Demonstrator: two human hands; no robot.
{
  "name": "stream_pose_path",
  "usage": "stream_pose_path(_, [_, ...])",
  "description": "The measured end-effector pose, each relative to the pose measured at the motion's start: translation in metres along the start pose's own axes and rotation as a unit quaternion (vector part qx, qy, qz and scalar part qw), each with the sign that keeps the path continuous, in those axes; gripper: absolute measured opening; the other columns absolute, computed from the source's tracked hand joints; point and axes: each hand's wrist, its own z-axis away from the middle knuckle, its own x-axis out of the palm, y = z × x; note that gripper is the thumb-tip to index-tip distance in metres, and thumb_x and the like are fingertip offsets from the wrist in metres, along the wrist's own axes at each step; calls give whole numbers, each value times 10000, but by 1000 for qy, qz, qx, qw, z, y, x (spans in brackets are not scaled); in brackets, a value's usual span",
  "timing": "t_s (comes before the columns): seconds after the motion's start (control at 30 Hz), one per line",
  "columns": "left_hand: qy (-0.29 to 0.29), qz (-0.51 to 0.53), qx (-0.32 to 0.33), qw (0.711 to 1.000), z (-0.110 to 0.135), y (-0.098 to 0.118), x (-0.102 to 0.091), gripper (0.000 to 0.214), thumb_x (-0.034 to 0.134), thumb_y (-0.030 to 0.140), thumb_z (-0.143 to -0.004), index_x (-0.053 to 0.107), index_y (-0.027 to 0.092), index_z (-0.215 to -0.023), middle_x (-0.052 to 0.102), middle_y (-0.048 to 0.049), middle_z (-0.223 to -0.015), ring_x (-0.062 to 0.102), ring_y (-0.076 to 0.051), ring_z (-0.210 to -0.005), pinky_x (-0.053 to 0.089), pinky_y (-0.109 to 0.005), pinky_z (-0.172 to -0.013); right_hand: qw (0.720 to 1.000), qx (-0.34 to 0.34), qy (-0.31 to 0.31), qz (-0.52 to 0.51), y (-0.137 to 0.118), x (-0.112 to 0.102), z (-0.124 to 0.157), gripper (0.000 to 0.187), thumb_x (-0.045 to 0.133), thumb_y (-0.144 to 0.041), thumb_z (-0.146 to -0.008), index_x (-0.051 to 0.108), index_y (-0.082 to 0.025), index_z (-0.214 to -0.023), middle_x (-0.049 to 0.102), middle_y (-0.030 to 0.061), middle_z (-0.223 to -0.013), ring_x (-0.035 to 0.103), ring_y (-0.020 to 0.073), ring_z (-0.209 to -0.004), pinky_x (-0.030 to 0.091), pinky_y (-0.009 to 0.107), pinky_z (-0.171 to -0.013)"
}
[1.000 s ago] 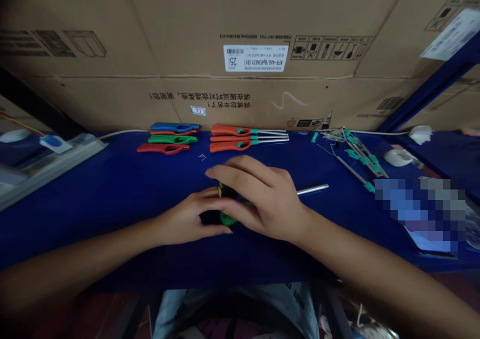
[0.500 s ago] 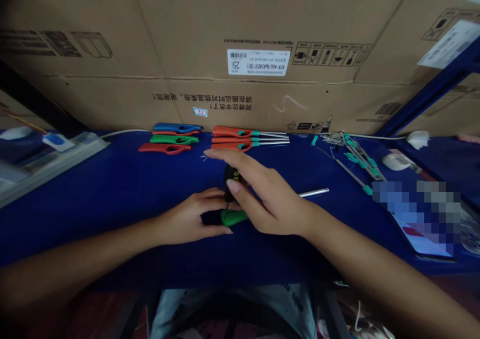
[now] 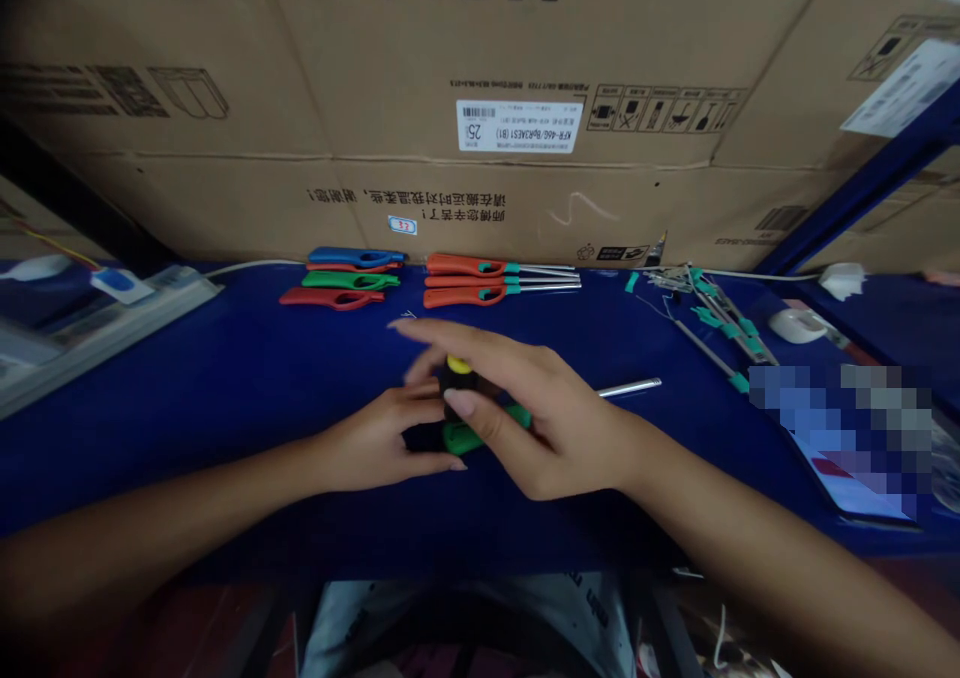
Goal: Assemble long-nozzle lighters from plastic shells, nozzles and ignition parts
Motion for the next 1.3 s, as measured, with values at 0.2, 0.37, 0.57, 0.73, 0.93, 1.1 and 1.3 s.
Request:
stream_pose_path(0.2, [-15, 9, 2, 1000, 0, -1, 0, 302, 770, 340, -851, 690, 207, -1111, 681, -71, -1123, 627, -224, -1091, 501, -368, -991, 990, -39, 80, 110, -1, 7, -1, 354, 767, -322, -855, 656, -188, -1163, 735, 31, -863, 682, 138, -729, 555, 225, -662])
stream_pose_path(0.37, [-2, -6, -1, 1000, -1, 1, -1, 309, 782, 354, -838, 703, 198, -1092, 678, -69, -1058, 636, -224, -1024, 517, -372, -946, 995, -11, 59, 76, 6, 3, 4, 457, 550, -286, -995, 492, -214, -1442, 699, 106, -1233, 708, 172, -903, 578, 306, -838])
stream_pose_path(0.57, [7, -1, -20, 1000, 1, 5, 0, 309, 768, 377, -847, 712, 189, -1087, 697, -85, -1085, 651, -244, -1044, 520, -393, -960, 997, 7, 28, -78, 3, 6, -1, 394, 622, -205, -950, 560, -160, -1336, 730, 70, -1020, 706, 137, -856, 578, 243, -768])
stream_pose_path(0.73, [1, -3, -21, 1000, 0, 5, -2, 238, 723, 339, -878, 697, 177, -1051, 709, -68, -987, 659, -231, -963, 541, -367, -887, 996, -70, 61, 12, 2, 17, 0, 344, 809, -330, -810, 653, -165, -1069, 717, 17, -841, 662, 106, -725, 531, 200, -668])
stream_pose_path(0.93, [22, -29, -28, 999, -1, 3, -1, 293, 759, 335, -854, 700, 203, -1109, 711, -63, -1018, 658, -230, -1013, 526, -386, -949, 988, 49, 79, -126, 12, 15, 1, 223, 741, -284, -871, 661, -146, -1026, 722, 60, -890, 700, 144, -801, 576, 259, -715])
stream_pose_path(1.1, [5, -53, -35, 998, -1, 5, -9, 345, 720, 250, -873, 676, 241, -1215, 696, -63, -1077, 656, -211, -1022, 532, -369, -953, 956, 142, 245, -83, 26, -10, -2, 174, 707, -318, -888, 601, -183, -914, 666, -25, -719, 555, 70, -447, 463, 195, -446])
stream_pose_path(1.3, [49, -145, -55, 987, -5, -13, -29, 362, 678, 166, -858, 659, 229, -1214, 692, -63, -1109, 659, -218, -1034, 543, -398, -953, 884, 266, 92, 373, 68, -63, 8, 78, 581, -230, -896, 628, -169, -880, 705, 106, -914, 683, 249, -856, 508, 337, -761])
